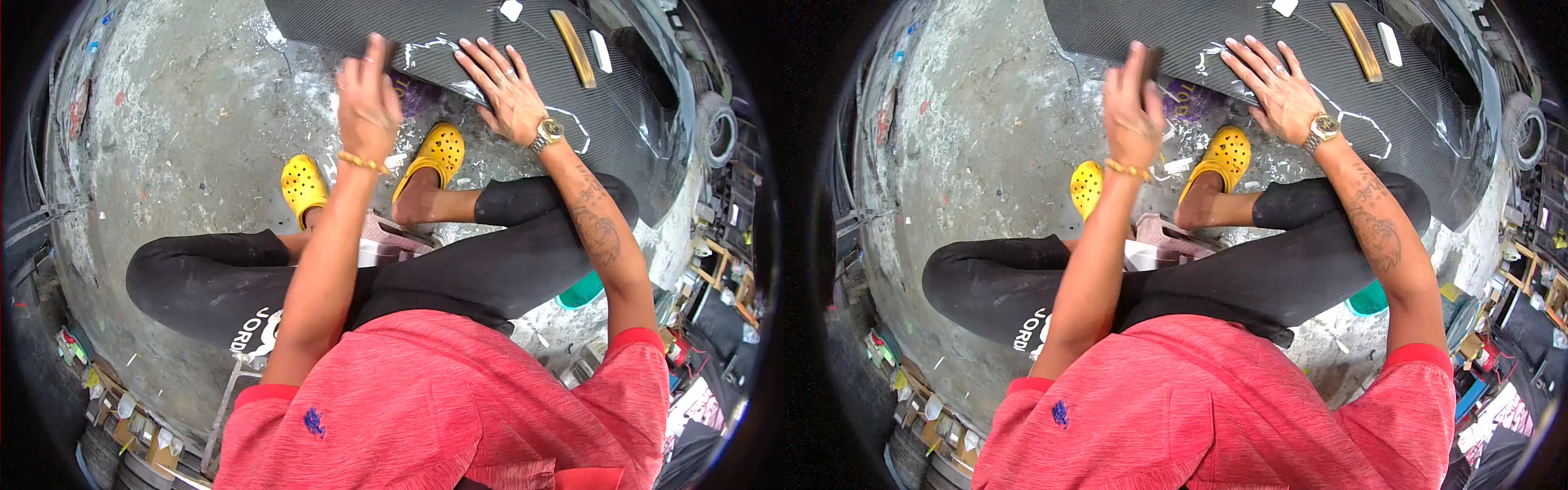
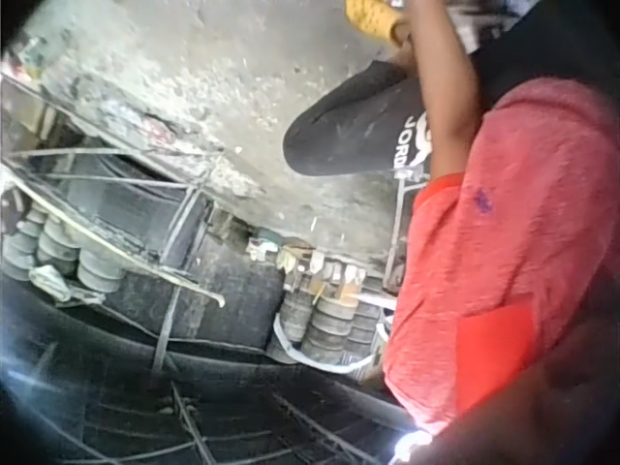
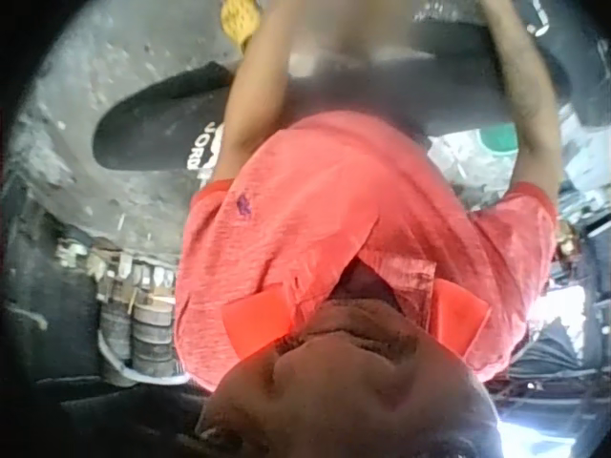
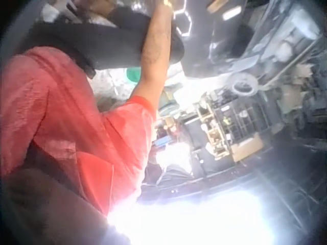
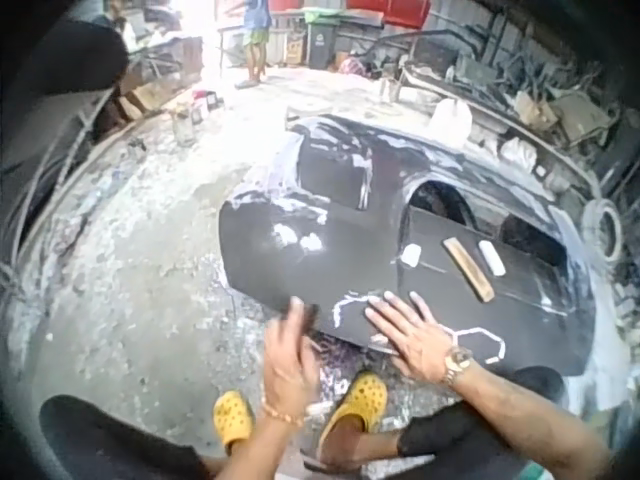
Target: Sanding a carbon fiber car hood part by hand.
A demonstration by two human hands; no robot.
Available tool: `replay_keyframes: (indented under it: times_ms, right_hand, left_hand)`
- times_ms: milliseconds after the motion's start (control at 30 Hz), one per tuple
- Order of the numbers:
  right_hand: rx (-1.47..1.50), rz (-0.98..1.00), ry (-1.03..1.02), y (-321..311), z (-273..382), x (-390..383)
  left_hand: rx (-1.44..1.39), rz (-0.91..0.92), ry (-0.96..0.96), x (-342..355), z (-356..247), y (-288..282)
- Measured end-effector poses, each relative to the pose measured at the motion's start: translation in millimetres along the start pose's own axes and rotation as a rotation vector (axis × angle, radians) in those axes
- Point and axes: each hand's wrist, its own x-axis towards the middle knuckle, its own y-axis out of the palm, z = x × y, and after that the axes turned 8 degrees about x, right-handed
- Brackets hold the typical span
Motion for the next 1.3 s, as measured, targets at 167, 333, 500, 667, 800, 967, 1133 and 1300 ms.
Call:
replay_keyframes:
  times_ms: [167,333,500,667,800,967,1133,1300]
  right_hand:
    - [0.039,-0.074,0.017,11,1,4]
    - [0.071,-0.103,0.062,-2,6,5]
    - [0.137,0.009,0.053,-16,13,8]
    - [0.151,0.004,0.038,-16,10,10]
    - [0.128,-0.151,0.002,16,-3,6]
    - [0.084,-0.113,0.054,8,0,4]
    - [0.175,-0.265,-0.107,12,14,65]
    - [0.026,-0.306,-0.034,21,-22,144]
  left_hand:
    - [0.046,-0.088,0.031,-3,-1,2]
    - [0.049,0.065,0.087,1,-6,-8]
    - [0.092,0.092,0.242,-38,-39,17]
    - [0.095,0.120,0.249,-13,-15,3]
    - [0.139,0.130,0.244,-31,-28,17]
    - [0.066,-0.016,0.070,6,15,-4]
    - [0.070,-0.147,-0.165,30,83,-15]
    - [0.045,0.050,-0.094,10,49,-5]
